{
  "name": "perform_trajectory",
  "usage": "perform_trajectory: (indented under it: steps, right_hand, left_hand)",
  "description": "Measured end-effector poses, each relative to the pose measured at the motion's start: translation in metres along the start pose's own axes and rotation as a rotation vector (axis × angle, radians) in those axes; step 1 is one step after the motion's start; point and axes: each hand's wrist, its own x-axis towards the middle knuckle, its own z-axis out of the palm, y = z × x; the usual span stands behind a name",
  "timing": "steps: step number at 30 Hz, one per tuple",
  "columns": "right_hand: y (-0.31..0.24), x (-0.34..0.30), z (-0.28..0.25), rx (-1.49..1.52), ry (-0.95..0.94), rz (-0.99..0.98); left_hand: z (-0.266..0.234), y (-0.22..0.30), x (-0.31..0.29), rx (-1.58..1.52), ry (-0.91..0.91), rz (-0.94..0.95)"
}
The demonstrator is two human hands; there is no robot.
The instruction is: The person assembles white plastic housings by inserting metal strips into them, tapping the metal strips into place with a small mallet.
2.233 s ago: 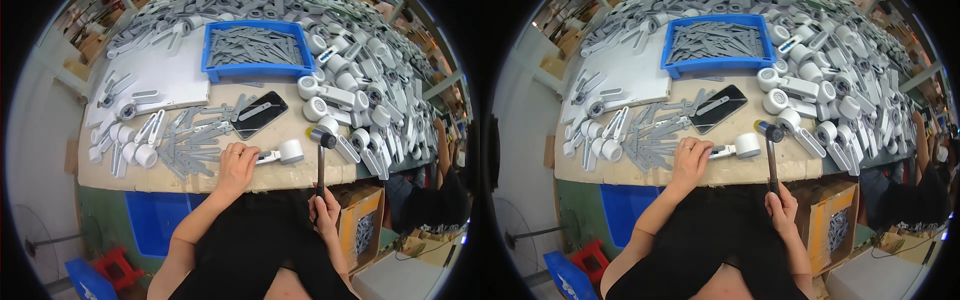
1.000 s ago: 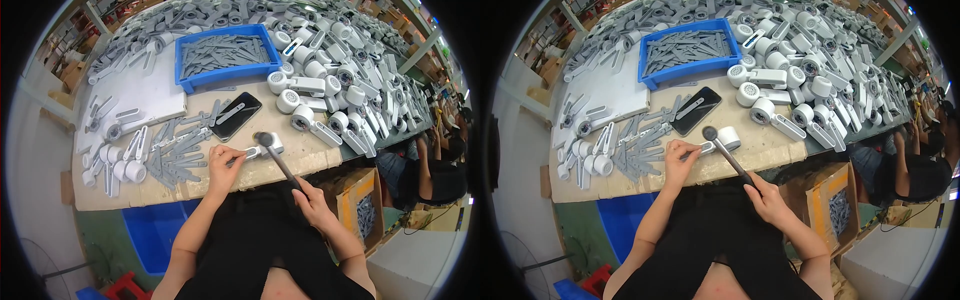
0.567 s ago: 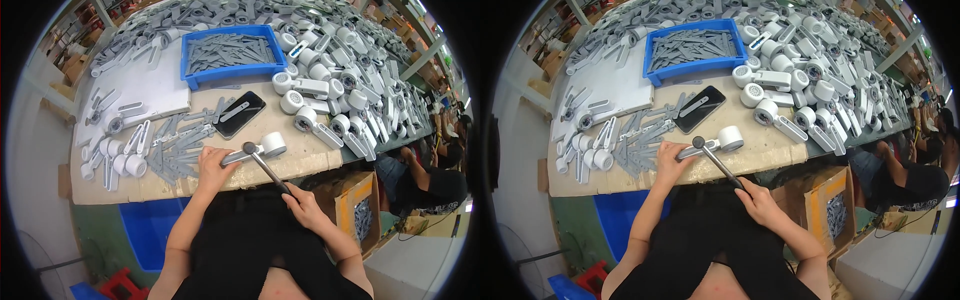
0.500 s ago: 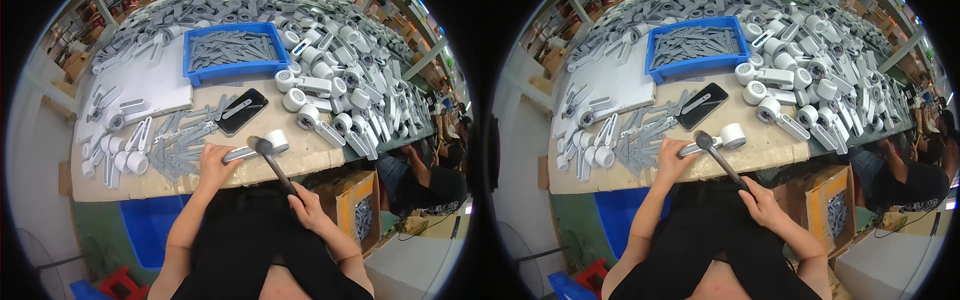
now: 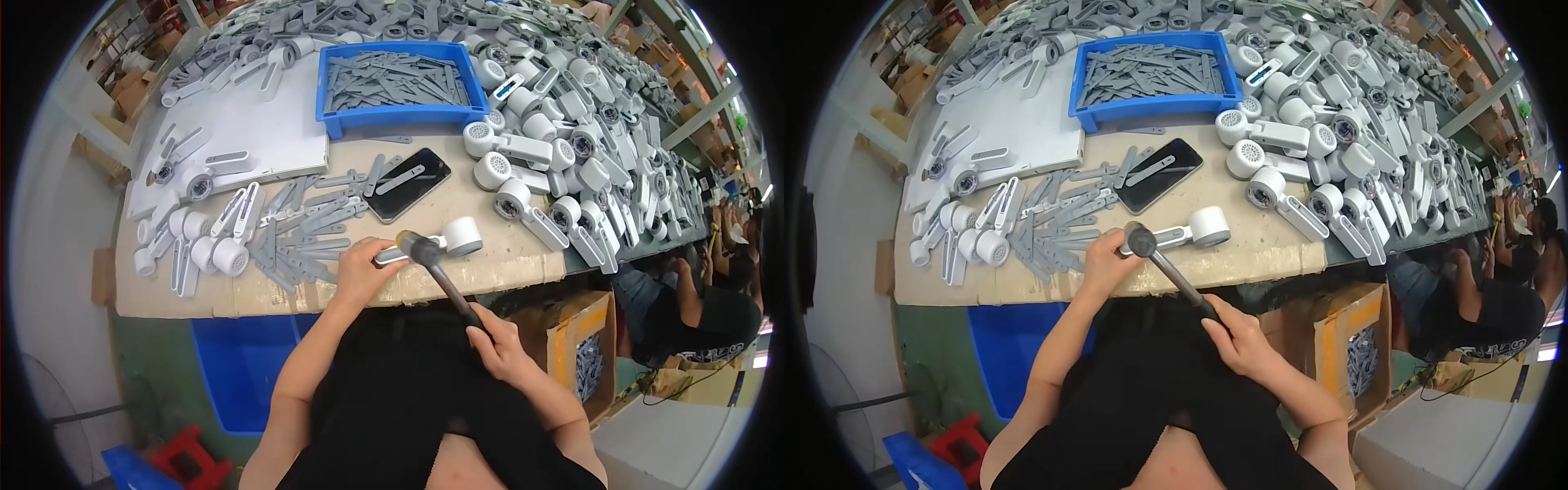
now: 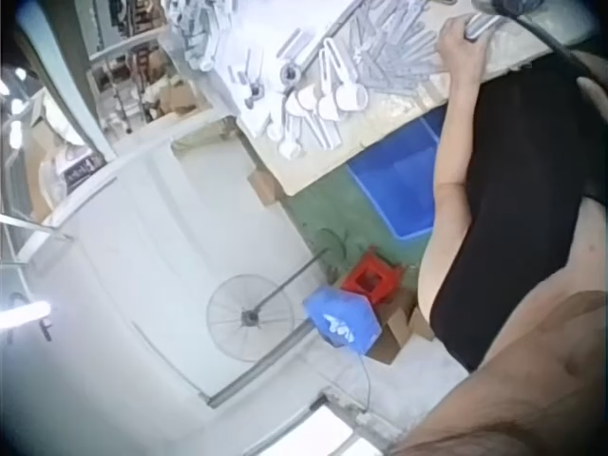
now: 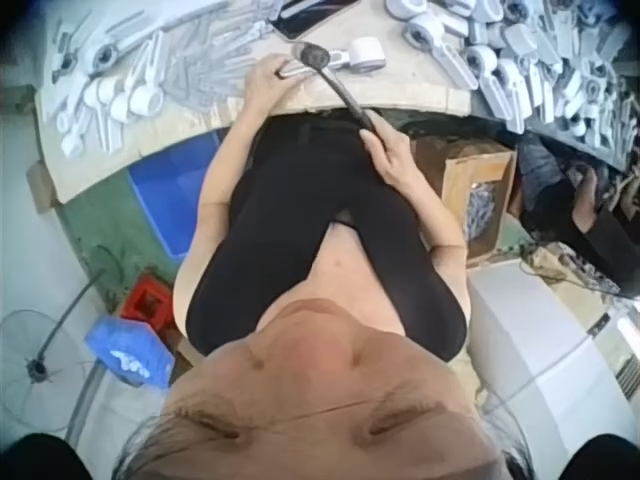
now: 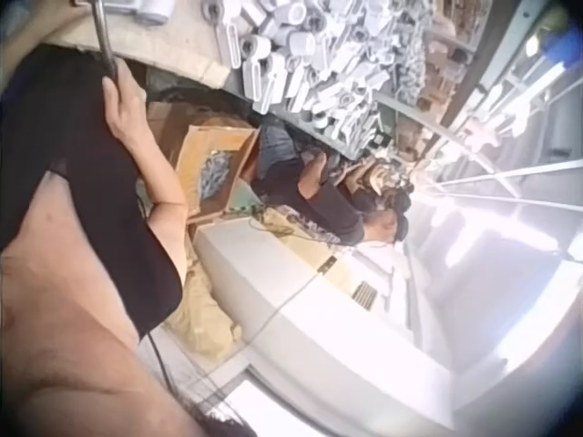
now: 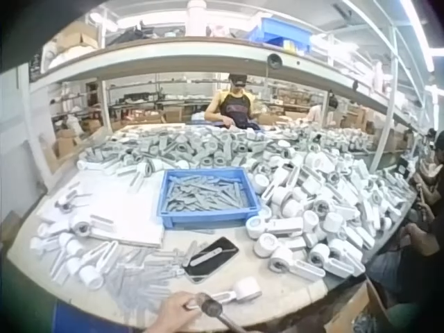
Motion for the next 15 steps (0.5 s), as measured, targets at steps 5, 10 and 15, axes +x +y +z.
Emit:
perform_trajectory:
  steps: [5, 10, 15]
  right_hand:
    - [0.023, -0.008, 0.003, 0.067, -0.07, 0.237]
    - [0.002, -0.002, -0.012, 0.069, 0.002, 0.21]
    - [0.001, -0.016, -0.011, 0.058, 0.124, 0.019]
  left_hand:
    - [0.002, 0.002, 0.004, -0.092, 0.008, -0.007]
    - [0.003, 0.001, 0.002, 0.013, 0.04, 0.171]
    - [0.01, -0.001, 0.004, -0.037, 0.061, 0.255]
